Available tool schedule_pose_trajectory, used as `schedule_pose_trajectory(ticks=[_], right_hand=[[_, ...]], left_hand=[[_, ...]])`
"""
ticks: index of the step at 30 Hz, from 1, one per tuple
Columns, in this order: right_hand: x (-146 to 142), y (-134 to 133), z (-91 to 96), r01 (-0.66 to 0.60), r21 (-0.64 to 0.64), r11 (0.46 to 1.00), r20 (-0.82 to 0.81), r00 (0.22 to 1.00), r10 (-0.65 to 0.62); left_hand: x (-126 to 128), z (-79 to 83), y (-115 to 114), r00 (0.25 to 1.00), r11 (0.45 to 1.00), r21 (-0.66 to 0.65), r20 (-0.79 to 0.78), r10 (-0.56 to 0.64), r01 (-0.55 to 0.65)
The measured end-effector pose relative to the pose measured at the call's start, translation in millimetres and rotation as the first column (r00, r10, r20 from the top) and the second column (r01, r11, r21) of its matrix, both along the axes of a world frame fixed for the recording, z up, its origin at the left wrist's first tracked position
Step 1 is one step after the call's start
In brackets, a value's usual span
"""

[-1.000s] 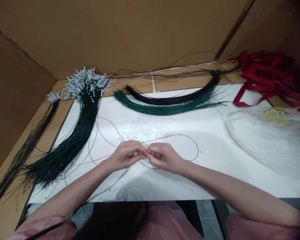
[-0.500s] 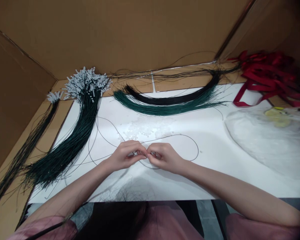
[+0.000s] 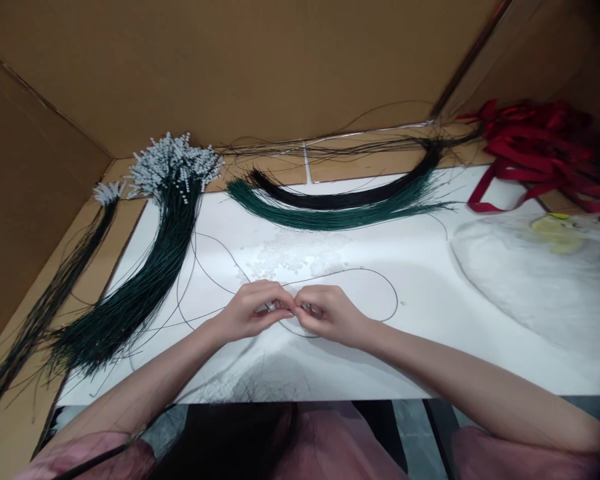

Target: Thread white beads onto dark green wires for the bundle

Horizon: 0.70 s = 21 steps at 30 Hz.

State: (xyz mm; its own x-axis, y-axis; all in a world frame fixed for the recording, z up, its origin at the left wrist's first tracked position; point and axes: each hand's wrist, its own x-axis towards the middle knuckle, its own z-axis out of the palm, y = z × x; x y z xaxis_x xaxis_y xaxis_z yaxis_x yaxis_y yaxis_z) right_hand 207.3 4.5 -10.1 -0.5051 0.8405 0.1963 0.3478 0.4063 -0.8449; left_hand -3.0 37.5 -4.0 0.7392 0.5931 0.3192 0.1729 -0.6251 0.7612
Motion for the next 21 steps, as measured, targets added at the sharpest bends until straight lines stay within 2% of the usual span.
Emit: schedule_pose_trajectory(ticks=[21], right_hand=[[0.8, -0.2, -0.6, 0.000, 0.006, 1.000, 0.007, 1.000, 0.000]], left_hand=[[0.1, 0.7, -0.3, 1.000, 1.000, 0.011, -0.015, 0.005, -0.005]])
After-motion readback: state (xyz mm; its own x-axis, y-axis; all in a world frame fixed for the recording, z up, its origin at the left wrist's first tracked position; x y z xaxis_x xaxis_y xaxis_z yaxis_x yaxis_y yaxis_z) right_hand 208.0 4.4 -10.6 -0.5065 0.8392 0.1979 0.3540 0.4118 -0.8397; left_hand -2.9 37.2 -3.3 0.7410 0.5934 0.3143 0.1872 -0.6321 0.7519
